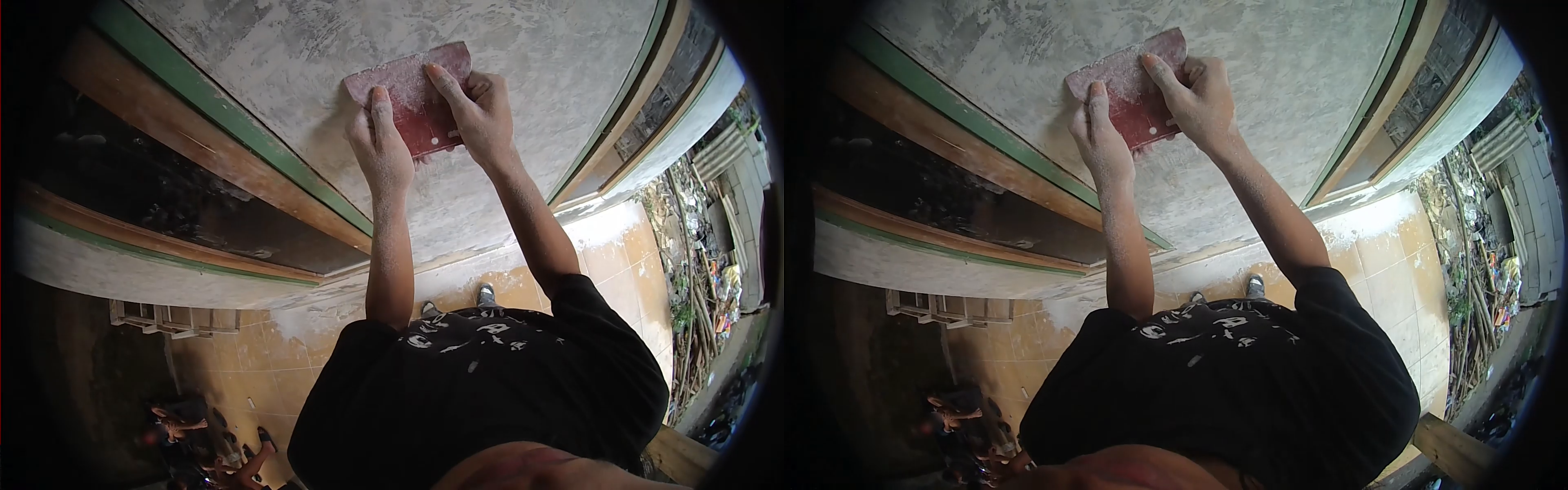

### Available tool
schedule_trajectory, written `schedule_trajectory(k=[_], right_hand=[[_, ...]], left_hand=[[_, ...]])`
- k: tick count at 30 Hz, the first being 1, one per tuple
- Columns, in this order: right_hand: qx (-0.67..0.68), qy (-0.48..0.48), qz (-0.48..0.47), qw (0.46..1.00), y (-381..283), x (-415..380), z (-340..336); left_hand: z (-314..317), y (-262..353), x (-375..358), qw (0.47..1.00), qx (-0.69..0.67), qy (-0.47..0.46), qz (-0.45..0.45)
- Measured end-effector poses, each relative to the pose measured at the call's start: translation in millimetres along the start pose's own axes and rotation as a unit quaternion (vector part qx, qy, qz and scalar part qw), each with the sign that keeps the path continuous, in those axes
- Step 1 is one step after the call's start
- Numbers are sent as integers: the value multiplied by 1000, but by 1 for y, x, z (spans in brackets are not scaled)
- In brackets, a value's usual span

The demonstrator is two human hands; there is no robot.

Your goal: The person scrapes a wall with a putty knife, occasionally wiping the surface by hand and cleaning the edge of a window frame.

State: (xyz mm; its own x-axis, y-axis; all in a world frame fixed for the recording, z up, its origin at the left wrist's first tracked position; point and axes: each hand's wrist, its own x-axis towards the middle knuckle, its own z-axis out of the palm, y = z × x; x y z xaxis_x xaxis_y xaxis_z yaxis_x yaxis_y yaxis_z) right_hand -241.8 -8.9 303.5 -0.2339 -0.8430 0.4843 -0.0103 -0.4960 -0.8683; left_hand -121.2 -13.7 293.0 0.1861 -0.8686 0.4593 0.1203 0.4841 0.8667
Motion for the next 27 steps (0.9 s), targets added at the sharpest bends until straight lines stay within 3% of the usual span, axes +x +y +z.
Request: schedule_trajectory(k=[2, 6, 8, 9, 12, 14, 16, 18, 20, 22, 24, 25, 27], right_hand=[[-22, 2, -4, 1000, 11, -2, -1], [-51, -2, -14, 999, 12, -2, 0], [6, -10, -6, 1000, 4, 6, 4], [11, -9, -17, 1000, -5, 4, 7], [-14, -11, 25, 1000, 2, -9, 0], [-29, 3, 8, 1000, 20, -5, -1], [-37, -10, 18, 999, 13, -4, 2], [-17, -23, 31, 999, 2, 2, 5], [42, -6, 9, 999, 0, 6, 12], [0, -18, 33, 999, 1, -1, 4], [95, -87, -73, 989, 1, -24, -2], [132, -149, -41, 979, 12, -39, -11], [83, -126, -181, 972, 39, -63, -11]], left_hand=[[-3, -1, -2, 998, 12, -3, -57], [-8, -11, 0, 998, 58, -11, -22], [-1, 2, 5, 1000, -25, 8, 0], [4, 22, -2, 997, -26, 27, -67], [-11, 2, -6, 995, 19, -35, -95], [-9, 0, -9, 998, 8, -33, -62], [-10, -15, -5, 999, 29, -10, -33], [-6, -6, -1, 998, 17, -5, -64], [8, 22, -4, 992, -49, 75, -86], [6, 10, -10, 994, -57, 71, -65], [0, -3, -14, 995, -76, 65, -16], [-1, -3, -23, 992, -101, 53, -43], [4, -38, -36, 995, -64, 72, 3]])
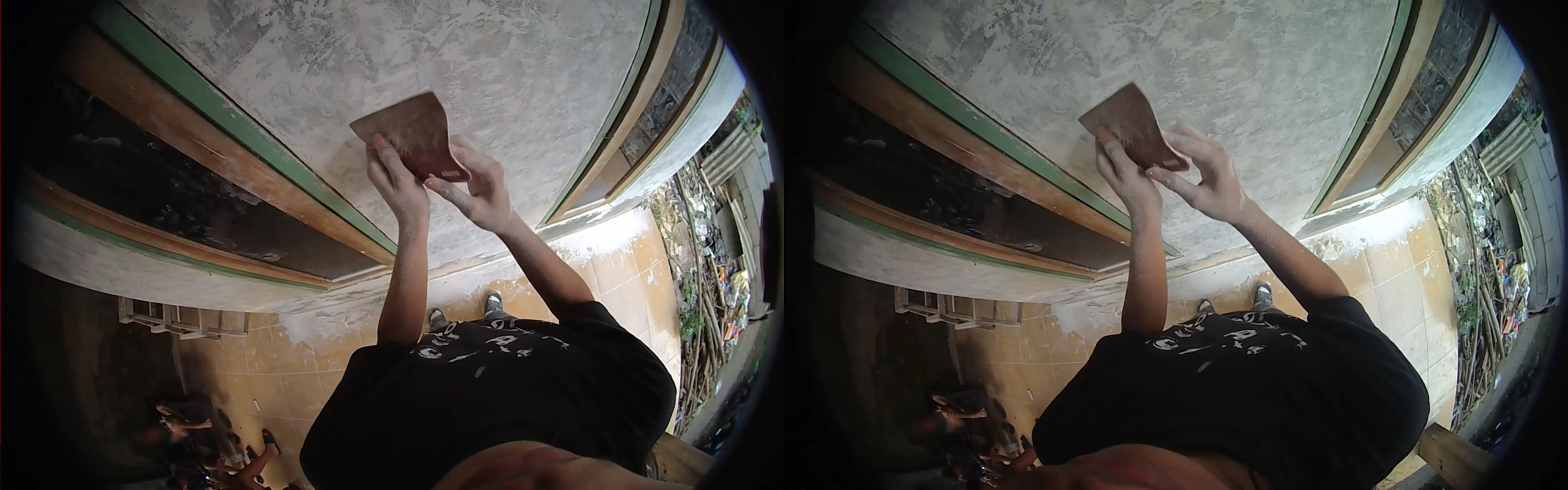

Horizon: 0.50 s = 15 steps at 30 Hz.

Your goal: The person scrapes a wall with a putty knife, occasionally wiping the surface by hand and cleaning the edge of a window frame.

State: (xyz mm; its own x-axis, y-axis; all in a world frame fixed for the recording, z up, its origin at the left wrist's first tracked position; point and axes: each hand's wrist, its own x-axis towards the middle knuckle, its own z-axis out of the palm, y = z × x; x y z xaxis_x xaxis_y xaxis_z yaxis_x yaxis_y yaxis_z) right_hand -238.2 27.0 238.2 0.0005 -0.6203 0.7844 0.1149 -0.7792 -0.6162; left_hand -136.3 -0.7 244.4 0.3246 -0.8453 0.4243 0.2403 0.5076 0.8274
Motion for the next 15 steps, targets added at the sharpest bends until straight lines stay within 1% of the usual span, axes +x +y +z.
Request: schedule_trajectory(k=[1, 2, 3, 4, 5, 6, 7, 8, 10, 11, 13, 14, 15], right_hand=[[-53, 1, -66, 996, 2, -12, -5], [-56, 5, -60, 997, 0, -22, -13], [-123, 29, -60, 990, -2, -30, -20], [-188, 52, -61, 979, -4, -34, -27], [-189, 56, -59, 979, -5, -39, -36], [-263, 26, -95, 960, -5, -44, -45], [-334, -4, -130, 934, -5, -50, -52], [-336, -49, -91, 936, -6, -57, -56], [-310, -40, -76, 947, -3, -72, -59], [-286, -33, -66, 955, -1, -79, -62], [-279, -31, -66, 957, 2, -86, -67], [-281, -31, -39, 958, 1, -89, -68], [-283, -32, -11, 959, 0, -91, -71]], left_hand=[[2, -9, -7, 998, 31, 13, 45], [0, -13, -17, 999, 32, 10, 38], [-1, -12, -27, 997, 31, -68, -34], [0, -13, -32, 983, 29, -147, -104], [-8, -42, -33, 984, 27, -173, -26], [-1, -40, -43, 979, -78, -169, -80], [5, -38, -53, 961, -181, -161, -133], [3, -47, -56, 961, -177, -163, -138], [-4, -71, -65, 897, -307, -250, -198], [-4, -79, -70, 896, -308, -249, -202], [-2, -84, -77, 952, -135, -244, -123], [-2, -84, -78, 969, -21, -213, -126], [-5, -88, -81, 969, -21, -211, -129]])
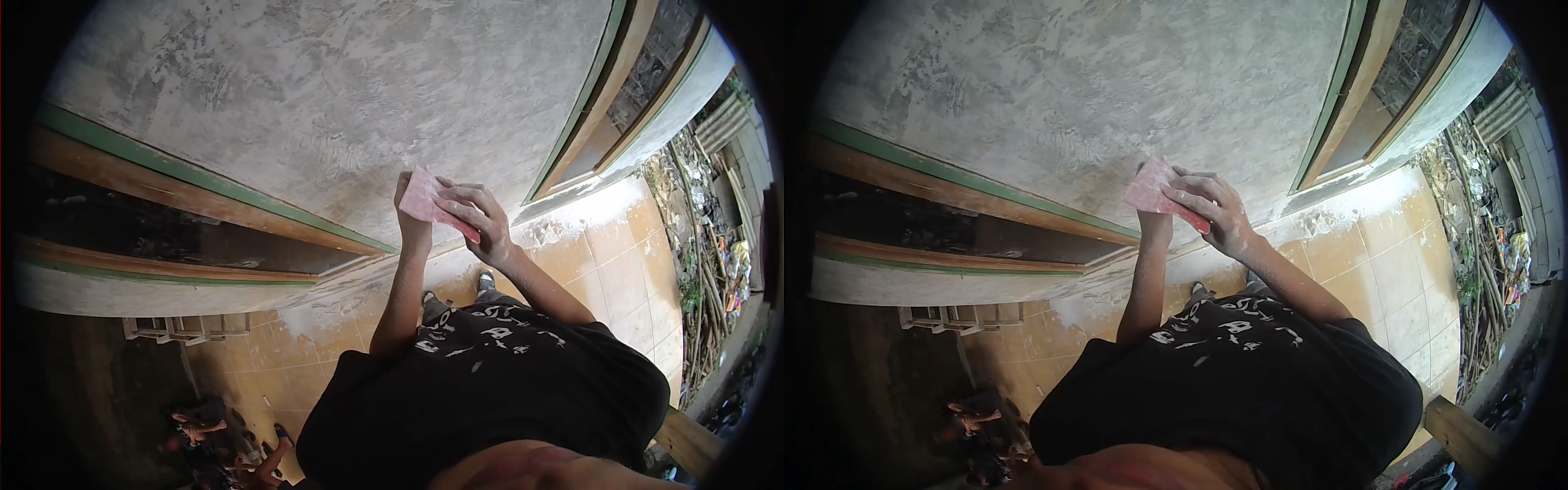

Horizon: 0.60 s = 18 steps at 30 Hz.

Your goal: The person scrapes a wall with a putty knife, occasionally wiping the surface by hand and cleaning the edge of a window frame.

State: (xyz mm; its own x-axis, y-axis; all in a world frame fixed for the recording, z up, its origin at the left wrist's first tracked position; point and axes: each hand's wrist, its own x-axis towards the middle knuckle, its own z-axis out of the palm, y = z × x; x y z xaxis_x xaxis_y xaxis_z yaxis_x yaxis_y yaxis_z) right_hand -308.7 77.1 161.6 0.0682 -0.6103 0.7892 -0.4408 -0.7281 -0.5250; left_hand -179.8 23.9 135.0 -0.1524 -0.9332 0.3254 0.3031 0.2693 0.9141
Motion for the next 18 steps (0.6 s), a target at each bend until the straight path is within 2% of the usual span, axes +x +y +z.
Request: schedule_trajectory(k=[2, 3, 4, 5, 6, 7, 8, 9, 11, 12, 14, 16, 17, 18], right_hand=[[-14, 0, 17, 1000, 5, 0, -10], [3, 16, 60, 998, 7, 2, -15], [20, 33, 102, 994, 9, 2, -20], [19, 109, 55, 992, 22, 0, -21], [-7, 158, 35, 987, 29, -1, -29], [-39, 172, 54, 983, 37, 2, -40], [-128, 198, 53, 970, 41, 8, -51], [-180, 197, 147, 953, 29, 22, -60], [-274, 211, 122, 930, 46, 30, -61], [-309, 207, 124, 920, 49, 32, -57], [-272, 213, 204, 916, 28, 47, -19], [-274, 202, 195, 920, 7, 61, 29], [-266, 196, 153, 931, -10, 68, 52], [-211, 152, 152, 954, -23, 66, 76]], left_hand=[[-5, -12, -2, 999, 22, 34, -3], [-9, -7, -1, 998, 2, 12, -62], [-18, -7, -2, 998, 2, 12, -60], [-31, -8, -5, 997, 46, 12, -58], [-44, -6, -7, 994, 91, 13, -56], [-57, 2, -8, 986, 159, 23, -39], [-70, 10, -10, 973, 226, 31, -21], [-78, 21, -10, 970, 241, 40, 5], [-97, 38, -8, 967, 249, 44, 40], [-108, 44, -5, 957, 277, 46, 72], [-125, 55, -8, 946, 305, 47, 103], [-139, 67, -6, 936, 311, 65, 150], [-143, 80, -8, 932, 326, 53, 146], [-150, 83, -6, 933, 321, 53, 151]])
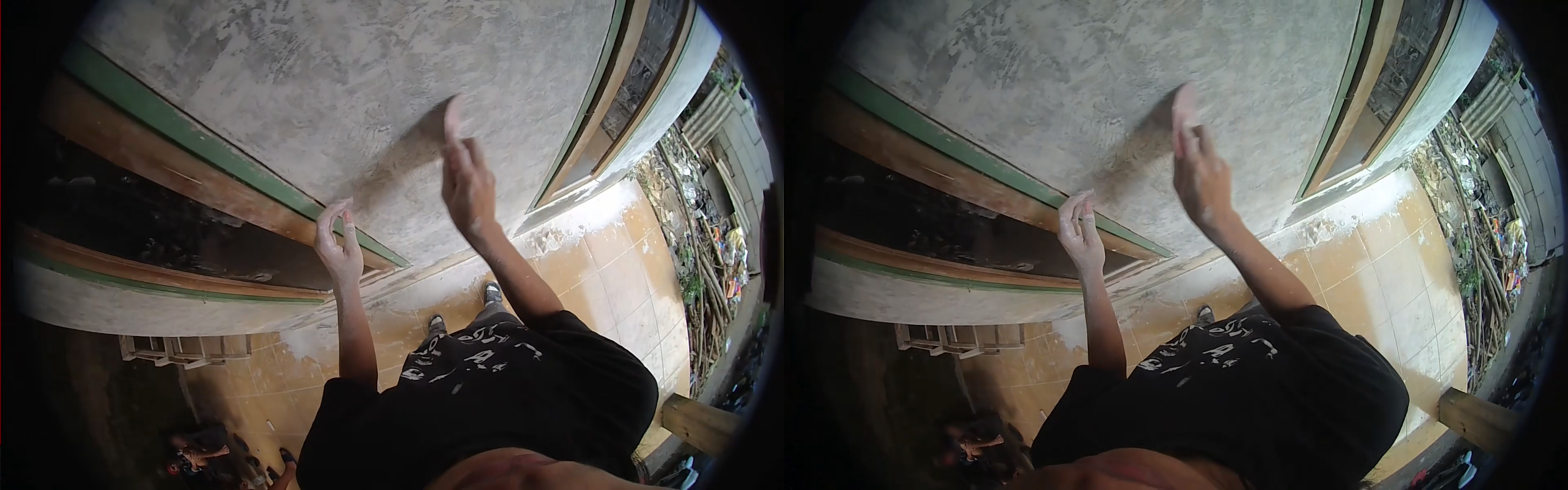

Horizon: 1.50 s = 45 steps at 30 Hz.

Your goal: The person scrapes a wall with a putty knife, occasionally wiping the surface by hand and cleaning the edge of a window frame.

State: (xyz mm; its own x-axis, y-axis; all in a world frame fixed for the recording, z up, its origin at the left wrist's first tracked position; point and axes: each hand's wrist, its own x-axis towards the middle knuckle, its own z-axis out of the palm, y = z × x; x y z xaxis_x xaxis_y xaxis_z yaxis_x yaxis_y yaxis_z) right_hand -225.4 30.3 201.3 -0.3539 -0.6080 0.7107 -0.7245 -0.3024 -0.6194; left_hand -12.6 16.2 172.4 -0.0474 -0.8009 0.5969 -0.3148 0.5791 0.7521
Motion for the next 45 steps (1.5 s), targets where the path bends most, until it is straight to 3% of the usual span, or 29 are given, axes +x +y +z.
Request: schedule_trajectory(k=[1, 2, 4, 6, 7, 8, 9, 10, 12, 15, 18, 20, 22, 24, 25, 26, 28, 30, 31, 33, 34, 35, 36, 38, 39, 40, 42, 43, 45], right_hand=[[29, -49, -66, 996, -24, -9, 4], [158, -140, -149, 966, -46, -11, 6], [134, -131, -198, 962, -74, -6, 5], [98, 10, -193, 976, -82, 30, -23], [65, 159, -249, 953, -69, 56, -26], [-5, 200, -222, 954, -68, 78, -44], [-114, 274, -254, 921, -53, 106, -56], [-195, 245, -172, 934, -62, 115, -70], [-129, 266, -162, 941, -91, 123, -59], [-263, 153, -259, 917, -92, 86, 0], [-47, -96, -406, 908, -103, 23, 16], [-82, -36, -397, 913, -107, 36, -5], [-107, 83, -367, 920, -115, 86, -37], [-151, 227, -385, 882, -137, 139, -67], [-208, 297, -411, 836, -136, 166, -71], [-209, 297, -414, 835, -135, 169, -63], [-314, 189, -334, 869, -128, 169, -22], [-342, 110, -418, 834, -115, 122, 23], [-290, 85, -519, 799, -117, 92, 27], [-168, -109, -623, 756, -117, 46, 21], [-149, -191, -556, 795, -124, 26, 10], [-106, -184, -511, 833, -116, 21, 8], [-60, -178, -462, 867, -114, 17, 5], [76, -125, -279, 949, -113, 18, -8], [255, -135, -108, 951, -121, 11, -16], [317, -170, 14, 933, -129, 9, -27], [436, -120, 65, 889, -135, 1, -25], [460, -128, 90, 874, -138, -7, -22], [484, -144, 130, 853, -149, -24, -19]], left_hand=[[-7, -2, 1, 998, -15, 42, 46], [-15, -5, 2, 992, -30, 85, 91], [-31, -1, 6, 991, -42, 84, 101], [-42, 1, 14, 989, -72, 52, 120], [-47, 7, 18, 990, -69, 26, 117], [-50, 12, 22, 990, -73, 24, 121], [-52, 17, 27, 989, -72, -16, 125], [-52, 21, 31, 987, -71, -56, 130], [-52, 22, 38, 983, -72, -70, 151], [-57, 21, 38, 978, -96, -84, 165], [-72, 8, 21, 975, -165, -79, 127], [-83, 7, 18, 974, -166, -83, 129], [-86, 3, 20, 971, -194, -97, 98], [-86, 6, 24, 973, -192, -90, 90], [-83, 9, 26, 974, -185, -89, 96], [-82, 11, 27, 975, -179, -87, 101], [-79, 19, 29, 974, -182, -77, 108], [-78, 20, 28, 974, -183, -67, 115], [-78, 19, 27, 969, -191, -54, 145], [-79, 19, 24, 964, -198, -40, 175], [-82, 19, 21, 942, -233, -13, 243], [-84, 20, 20, 913, -265, 13, 310], [-86, 23, 18, 915, -262, 13, 308], [-87, 31, 13, 887, -284, 84, 354], [-82, 33, 10, 901, -284, 121, 303], [-76, 44, 10, 902, -281, 124, 303], [-65, 68, 18, 949, -275, 86, 125], [-62, 60, 21, 951, -270, 86, 122], [-57, 44, 23, 961, -165, -25, 222]])
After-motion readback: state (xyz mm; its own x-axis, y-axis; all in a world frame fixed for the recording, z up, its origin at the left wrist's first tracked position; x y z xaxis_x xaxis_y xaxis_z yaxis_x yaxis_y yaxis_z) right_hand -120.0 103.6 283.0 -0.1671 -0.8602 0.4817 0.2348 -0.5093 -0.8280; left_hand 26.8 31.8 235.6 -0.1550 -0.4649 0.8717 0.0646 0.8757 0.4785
